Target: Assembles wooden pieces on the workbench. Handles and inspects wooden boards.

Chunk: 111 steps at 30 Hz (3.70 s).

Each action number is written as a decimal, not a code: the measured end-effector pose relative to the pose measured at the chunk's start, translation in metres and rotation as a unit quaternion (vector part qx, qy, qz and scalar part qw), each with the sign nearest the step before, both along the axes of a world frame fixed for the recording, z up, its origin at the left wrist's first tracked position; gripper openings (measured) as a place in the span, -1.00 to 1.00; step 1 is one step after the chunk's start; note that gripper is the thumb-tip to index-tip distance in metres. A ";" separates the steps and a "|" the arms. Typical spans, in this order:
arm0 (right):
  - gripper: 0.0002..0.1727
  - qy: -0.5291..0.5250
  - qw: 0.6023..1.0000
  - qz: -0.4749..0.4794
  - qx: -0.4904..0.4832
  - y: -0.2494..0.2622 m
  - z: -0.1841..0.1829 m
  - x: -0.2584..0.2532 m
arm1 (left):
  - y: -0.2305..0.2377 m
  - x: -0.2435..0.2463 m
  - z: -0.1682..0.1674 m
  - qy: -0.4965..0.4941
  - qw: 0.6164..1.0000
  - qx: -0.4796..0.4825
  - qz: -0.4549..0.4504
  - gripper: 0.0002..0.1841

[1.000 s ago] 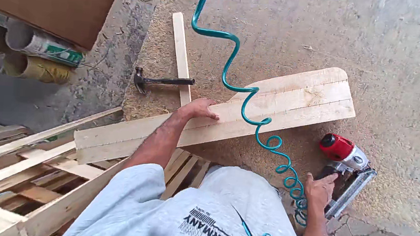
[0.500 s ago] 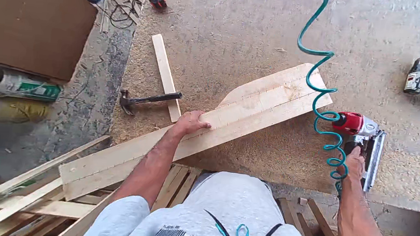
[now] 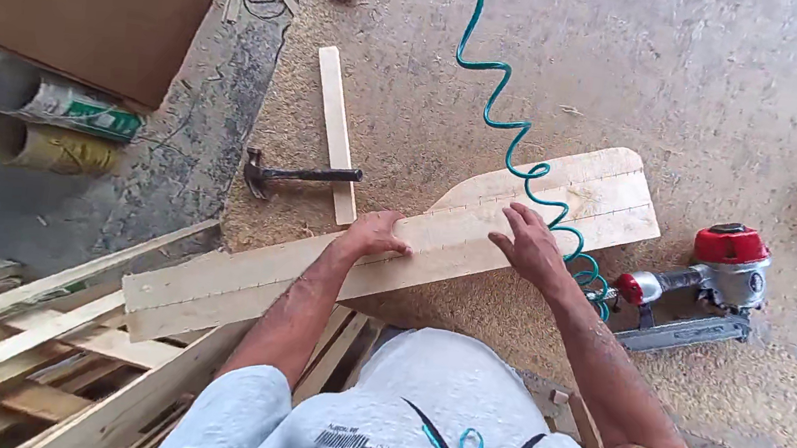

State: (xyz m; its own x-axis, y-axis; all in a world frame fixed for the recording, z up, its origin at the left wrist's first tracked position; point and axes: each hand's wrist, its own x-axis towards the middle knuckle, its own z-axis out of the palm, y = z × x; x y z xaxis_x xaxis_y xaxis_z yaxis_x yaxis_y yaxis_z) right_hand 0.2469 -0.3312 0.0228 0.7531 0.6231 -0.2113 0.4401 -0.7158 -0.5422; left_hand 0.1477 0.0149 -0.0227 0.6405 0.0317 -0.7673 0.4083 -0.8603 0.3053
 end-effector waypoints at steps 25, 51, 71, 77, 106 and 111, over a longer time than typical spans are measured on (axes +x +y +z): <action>-0.35 0.052 0.974 0.156 -0.158 0.019 0.037 0.050 | 0.070 -0.082 0.036 0.075 0.992 -0.063 -0.075 0.12; -0.18 -0.129 0.976 0.037 -0.171 0.007 0.067 0.047 | 0.034 -0.127 0.068 -0.379 0.918 0.088 0.074 -0.05; -0.40 0.034 0.960 0.030 -0.275 0.443 0.039 -0.065 | 0.326 -0.201 0.030 -0.400 0.912 0.089 0.006 -0.31; -0.28 0.075 0.947 -0.115 -0.291 0.449 -0.017 0.000 | 0.342 -0.184 0.034 -0.376 0.923 0.074 -0.033 -0.24; -0.41 -0.102 0.965 -0.191 -0.151 0.570 -0.014 -0.161 | 0.504 -0.285 -0.065 -0.027 0.862 -0.410 0.297 -0.51; -0.38 -0.070 0.963 -0.195 -0.170 0.570 -0.013 -0.158 | 0.515 -0.270 -0.047 -0.035 0.869 -0.431 0.240 -0.52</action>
State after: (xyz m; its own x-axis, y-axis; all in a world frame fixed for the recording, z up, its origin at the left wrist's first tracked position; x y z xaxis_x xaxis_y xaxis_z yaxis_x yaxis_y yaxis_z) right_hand 0.0885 0.2383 0.0100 0.9522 0.1988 -0.2319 0.1529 -0.9675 -0.2016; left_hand -0.1224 0.5299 -0.0700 0.7583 -0.2586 -0.5985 0.6117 -0.0352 0.7903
